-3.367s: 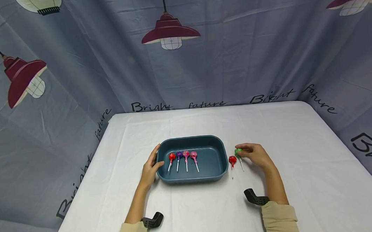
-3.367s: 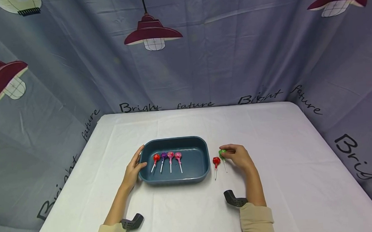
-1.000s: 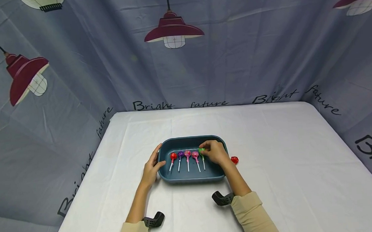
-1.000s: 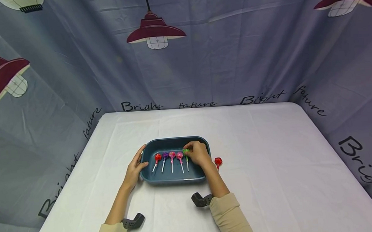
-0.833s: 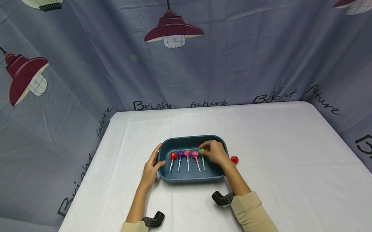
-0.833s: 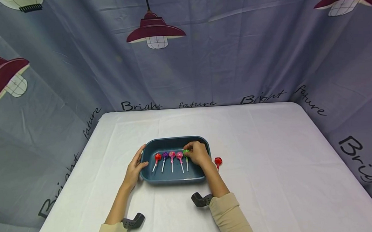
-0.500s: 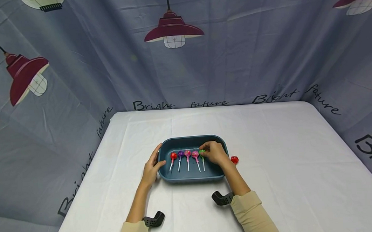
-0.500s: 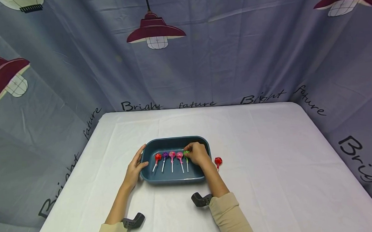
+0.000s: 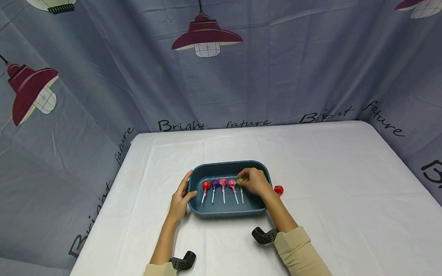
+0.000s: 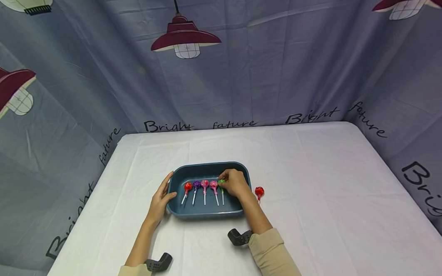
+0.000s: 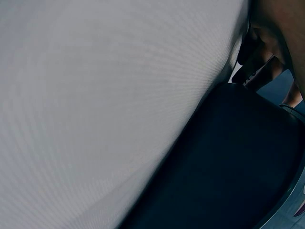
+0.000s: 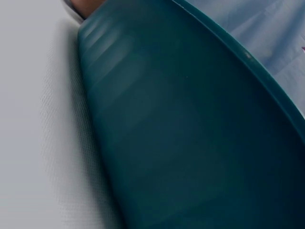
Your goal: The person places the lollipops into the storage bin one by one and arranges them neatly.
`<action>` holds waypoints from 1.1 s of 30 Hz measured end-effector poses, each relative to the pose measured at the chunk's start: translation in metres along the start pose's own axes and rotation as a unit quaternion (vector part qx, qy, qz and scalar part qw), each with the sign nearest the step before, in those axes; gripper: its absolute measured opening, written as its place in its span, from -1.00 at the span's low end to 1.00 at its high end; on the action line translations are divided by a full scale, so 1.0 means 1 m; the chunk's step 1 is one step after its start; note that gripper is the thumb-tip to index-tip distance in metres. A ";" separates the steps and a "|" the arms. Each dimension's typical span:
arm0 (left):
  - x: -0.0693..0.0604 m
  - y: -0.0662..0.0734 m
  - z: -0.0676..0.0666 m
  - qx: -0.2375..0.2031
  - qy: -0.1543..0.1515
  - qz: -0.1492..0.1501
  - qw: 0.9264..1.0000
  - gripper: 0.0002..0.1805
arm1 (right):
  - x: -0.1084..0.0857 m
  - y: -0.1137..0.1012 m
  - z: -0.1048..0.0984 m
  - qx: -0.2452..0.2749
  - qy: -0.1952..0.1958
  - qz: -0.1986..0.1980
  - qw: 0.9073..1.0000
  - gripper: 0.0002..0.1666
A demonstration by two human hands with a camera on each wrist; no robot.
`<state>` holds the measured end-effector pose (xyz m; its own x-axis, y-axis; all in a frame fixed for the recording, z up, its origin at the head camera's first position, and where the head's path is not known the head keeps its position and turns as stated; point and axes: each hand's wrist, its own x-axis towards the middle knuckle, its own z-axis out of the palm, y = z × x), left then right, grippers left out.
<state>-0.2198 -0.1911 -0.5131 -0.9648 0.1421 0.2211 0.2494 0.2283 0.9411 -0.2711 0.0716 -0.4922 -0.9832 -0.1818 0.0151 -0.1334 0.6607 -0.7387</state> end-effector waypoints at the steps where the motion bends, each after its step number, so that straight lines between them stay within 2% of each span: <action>1: 0.000 0.000 0.000 0.000 0.000 0.000 1.000 -0.33 | 0.000 0.000 0.000 -0.002 0.001 0.000 1.000 -0.85; 9: -0.001 0.000 0.000 0.003 0.001 -0.004 1.000 -0.33 | -0.003 -0.001 0.001 -0.019 0.003 -0.005 1.000 -0.79; 18: -0.001 0.002 0.000 0.003 0.000 -0.010 1.000 -0.33 | -0.019 -0.008 -0.005 -0.018 0.034 -0.036 0.999 -0.74; 23: -0.001 0.002 0.000 0.006 0.000 -0.008 1.000 -0.33 | -0.030 -0.014 -0.023 0.021 0.054 -0.053 0.997 -0.72; 26: -0.001 0.002 0.001 0.006 0.002 -0.006 1.000 -0.34 | -0.036 -0.011 -0.039 0.044 0.070 -0.050 0.995 -0.72; 33: -0.002 0.002 0.000 0.005 0.005 -0.015 1.000 -0.33 | -0.042 0.025 -0.072 0.067 0.138 -0.022 0.988 -0.69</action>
<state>-0.2177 -0.1912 -0.5120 -0.9729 0.1245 0.1948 0.2201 0.2414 0.9451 -0.2424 0.1487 -0.4627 -0.9758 0.0090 0.2185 -0.1776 0.5503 -0.8158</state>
